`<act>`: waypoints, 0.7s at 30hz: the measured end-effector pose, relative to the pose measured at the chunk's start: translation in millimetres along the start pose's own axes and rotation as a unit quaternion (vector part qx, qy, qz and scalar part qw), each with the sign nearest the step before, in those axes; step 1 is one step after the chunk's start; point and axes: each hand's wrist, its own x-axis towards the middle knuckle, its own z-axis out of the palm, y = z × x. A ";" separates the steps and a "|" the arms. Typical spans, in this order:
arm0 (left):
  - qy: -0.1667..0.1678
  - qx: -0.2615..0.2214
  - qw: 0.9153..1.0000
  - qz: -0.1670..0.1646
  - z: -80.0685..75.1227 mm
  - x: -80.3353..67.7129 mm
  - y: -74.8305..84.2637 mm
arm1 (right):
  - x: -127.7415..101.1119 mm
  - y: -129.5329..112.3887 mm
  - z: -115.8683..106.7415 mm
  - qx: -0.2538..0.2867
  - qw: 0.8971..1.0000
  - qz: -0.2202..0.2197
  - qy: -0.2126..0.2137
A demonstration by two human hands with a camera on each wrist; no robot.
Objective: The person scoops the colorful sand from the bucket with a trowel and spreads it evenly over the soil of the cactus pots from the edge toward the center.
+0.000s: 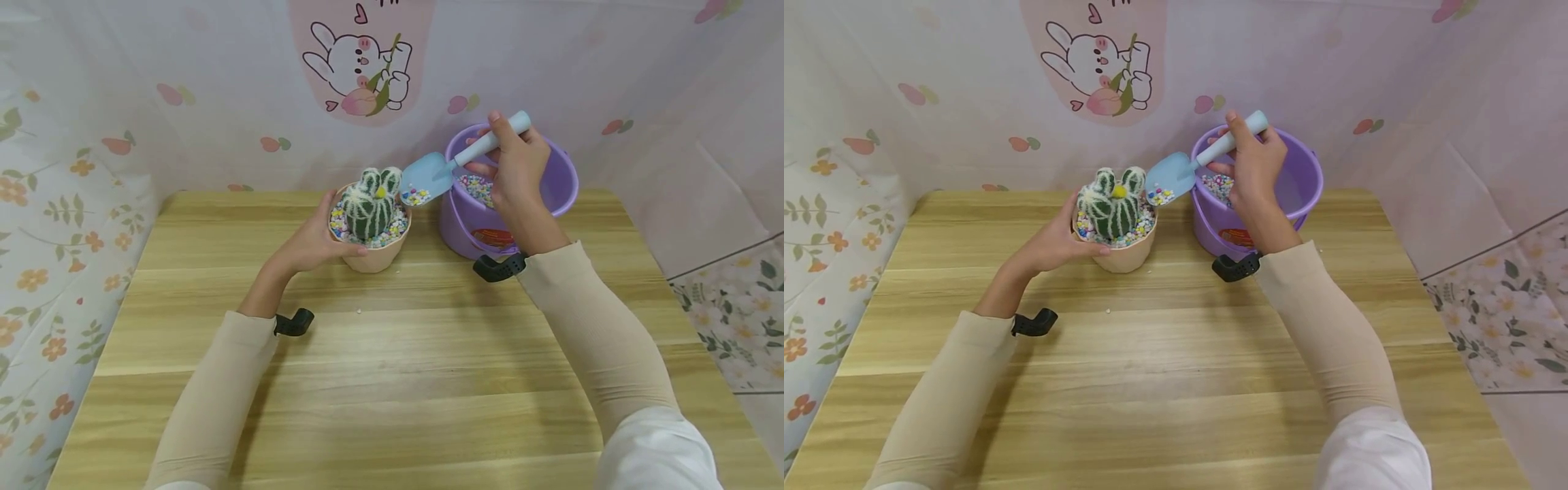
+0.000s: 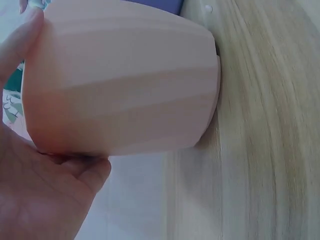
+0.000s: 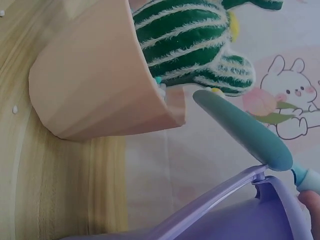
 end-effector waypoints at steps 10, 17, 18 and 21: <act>-0.016 -0.010 1.000 0.003 -5.3 0.2 -1.6 | -1.9 1.7 4.9 -0.003 1.000 -0.016 -0.003; -0.023 -0.005 1.000 -0.016 -7.6 0.2 -2.1 | -4.5 8.4 10.3 -0.006 0.999 -0.033 -0.019; -0.022 0.000 1.000 -0.020 -7.8 0.3 -1.6 | -4.5 9.2 10.5 -0.008 0.999 -0.036 -0.020; -0.024 0.005 0.999 -0.026 -7.8 1.6 -0.4 | -4.4 11.3 10.5 -0.015 0.999 -0.043 -0.025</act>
